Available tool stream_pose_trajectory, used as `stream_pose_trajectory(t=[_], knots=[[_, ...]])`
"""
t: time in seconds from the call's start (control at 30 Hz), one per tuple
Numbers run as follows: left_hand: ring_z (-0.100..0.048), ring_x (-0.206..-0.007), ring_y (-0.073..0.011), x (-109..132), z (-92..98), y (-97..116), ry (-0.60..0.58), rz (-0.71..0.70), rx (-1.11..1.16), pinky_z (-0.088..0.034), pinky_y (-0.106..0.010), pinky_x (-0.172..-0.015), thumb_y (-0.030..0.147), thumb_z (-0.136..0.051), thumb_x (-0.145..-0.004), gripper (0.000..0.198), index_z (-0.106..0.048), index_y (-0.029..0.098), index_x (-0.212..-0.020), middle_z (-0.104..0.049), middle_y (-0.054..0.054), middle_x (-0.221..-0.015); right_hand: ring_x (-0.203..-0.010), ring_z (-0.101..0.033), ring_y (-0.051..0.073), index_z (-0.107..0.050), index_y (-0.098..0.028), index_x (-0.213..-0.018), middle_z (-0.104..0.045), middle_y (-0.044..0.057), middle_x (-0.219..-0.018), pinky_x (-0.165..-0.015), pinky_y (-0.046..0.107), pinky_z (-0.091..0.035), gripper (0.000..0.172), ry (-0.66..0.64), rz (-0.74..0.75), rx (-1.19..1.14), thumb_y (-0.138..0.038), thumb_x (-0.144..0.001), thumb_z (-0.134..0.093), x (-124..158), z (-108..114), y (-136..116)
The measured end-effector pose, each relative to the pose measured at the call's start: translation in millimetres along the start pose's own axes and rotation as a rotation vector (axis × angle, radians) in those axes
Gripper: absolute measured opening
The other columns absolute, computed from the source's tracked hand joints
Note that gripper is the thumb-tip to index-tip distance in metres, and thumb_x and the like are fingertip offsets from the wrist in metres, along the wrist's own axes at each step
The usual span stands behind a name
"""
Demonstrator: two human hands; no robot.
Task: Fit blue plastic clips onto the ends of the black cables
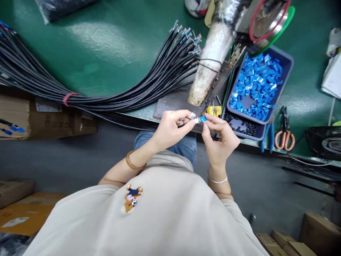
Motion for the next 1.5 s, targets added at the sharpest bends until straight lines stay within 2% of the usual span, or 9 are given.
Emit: stream_pose_trajectory(t=[0.47,0.67,0.8,1.07,1.17,1.23,1.33,1.4,1.5], knots=[[-0.048,-0.055,-0.0081,-9,0.3,1,0.048,0.015,0.051,-0.039,-0.019,-0.051,0.027,-0.069,-0.080,0.017,-0.062,0.016,-0.068,-0.055,0.001,-0.061,-0.092,-0.074,0.019,-0.061,-0.022,-0.083,-0.074,0.004,-0.111,-0.083,0.037,-0.065,0.008,-0.039,-0.001,0.012,-0.016,-0.084,-0.065,-7,-2,-4],[-0.043,-0.054,-0.0067,-8,-1.6,2,-0.025,0.042,0.047,-0.035,-0.019,-0.050,0.025,-0.061,-0.085,0.018,-0.060,0.015,-0.071,-0.051,0.001,-0.062,-0.098,-0.073,0.019,-0.061,-0.023,-0.084,-0.073,0.004,-0.113,-0.084,0.037,-0.065,0.008,-0.053,0.007,-0.011,-0.015,-0.084,-0.065,-9,0,-9],[-0.037,-0.053,-0.0056,-6,-7.2,-4,-0.107,0.089,0.003,-0.030,-0.019,-0.049,0.023,-0.057,-0.087,0.019,-0.058,0.014,-0.071,-0.045,0.002,-0.061,-0.088,-0.075,0.017,-0.058,-0.022,-0.081,-0.074,0.004,-0.111,-0.080,0.032,-0.064,0.012,-0.060,0.047,0.031,-0.013,-0.082,-0.065,-4,-1,-9],[-0.032,-0.052,-0.0053,-1,-10.0,-4,-0.131,0.080,-0.052,-0.029,-0.019,-0.048,0.027,-0.058,-0.088,0.018,-0.059,0.014,-0.075,-0.042,0.004,-0.059,-0.088,-0.074,0.016,-0.061,-0.023,-0.087,-0.075,0.003,-0.108,-0.079,0.031,-0.062,0.008,-0.042,0.033,0.063,-0.016,-0.085,-0.065,1,4,-6],[-0.038,-0.051,-0.0054,3,-12.2,-4,-0.176,0.104,0.002,-0.032,-0.019,-0.049,0.023,-0.060,-0.085,0.012,-0.061,0.013,-0.078,-0.047,0.003,-0.059,-0.090,-0.073,0.017,-0.066,-0.023,-0.092,-0.075,0.003,-0.100,-0.070,0.029,-0.061,0.011,0.005,-0.005,0.059,-0.015,-0.085,-0.065,0,15,-5],[-0.045,-0.053,-0.0062,5,-13.5,-5,-0.197,0.107,0.027,-0.037,-0.019,-0.052,0.020,-0.061,-0.083,0.009,-0.063,0.012,-0.080,-0.054,0.001,-0.061,-0.079,-0.071,0.014,-0.069,-0.026,-0.097,-0.073,0.001,-0.092,-0.063,0.025,-0.058,0.017,0.022,0.011,0.093,-0.014,-0.085,-0.066,0,20,-8],[-0.053,-0.059,-0.0080,8,-13.1,-3,-0.185,0.060,0.009,-0.043,-0.019,-0.057,0.019,-0.061,-0.083,0.008,-0.065,0.012,-0.081,-0.062,-0.001,-0.067,-0.067,-0.066,0.010,-0.070,-0.028,-0.102,-0.070,-0.002,-0.083,-0.062,0.023,-0.054,0.022,-0.066,0.081,0.191,-0.015,-0.085,-0.067,3,12,-16],[-0.056,-0.062,-0.0089,9,-12.1,-2,-0.164,0.021,-0.022,-0.045,-0.020,-0.060,0.019,-0.061,-0.083,0.009,-0.067,0.012,-0.082,-0.064,-0.002,-0.069,-0.066,-0.066,0.010,-0.069,-0.027,-0.098,-0.069,-0.003,-0.078,-0.063,0.022,-0.053,0.016,-0.112,0.086,0.231,-0.016,-0.085,-0.067,5,5,-18],[-0.056,-0.062,-0.0088,11,-9.6,0,-0.131,-0.013,-0.039,-0.045,-0.019,-0.059,0.020,-0.061,-0.084,0.011,-0.068,0.012,-0.084,-0.065,-0.002,-0.071,-0.062,-0.068,0.009,-0.063,-0.023,-0.092,-0.069,-0.004,-0.074,-0.059,0.020,-0.054,0.004,-0.148,-0.093,0.092,-0.021,-0.089,-0.063,9,-3,-5]])
Point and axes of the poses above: each hand's wrist, its own x-axis away from the middle knuckle, its own z-axis out of the back of the hand, y = z × x, the point moved 8 cm from there along -x, towards the middle knuckle
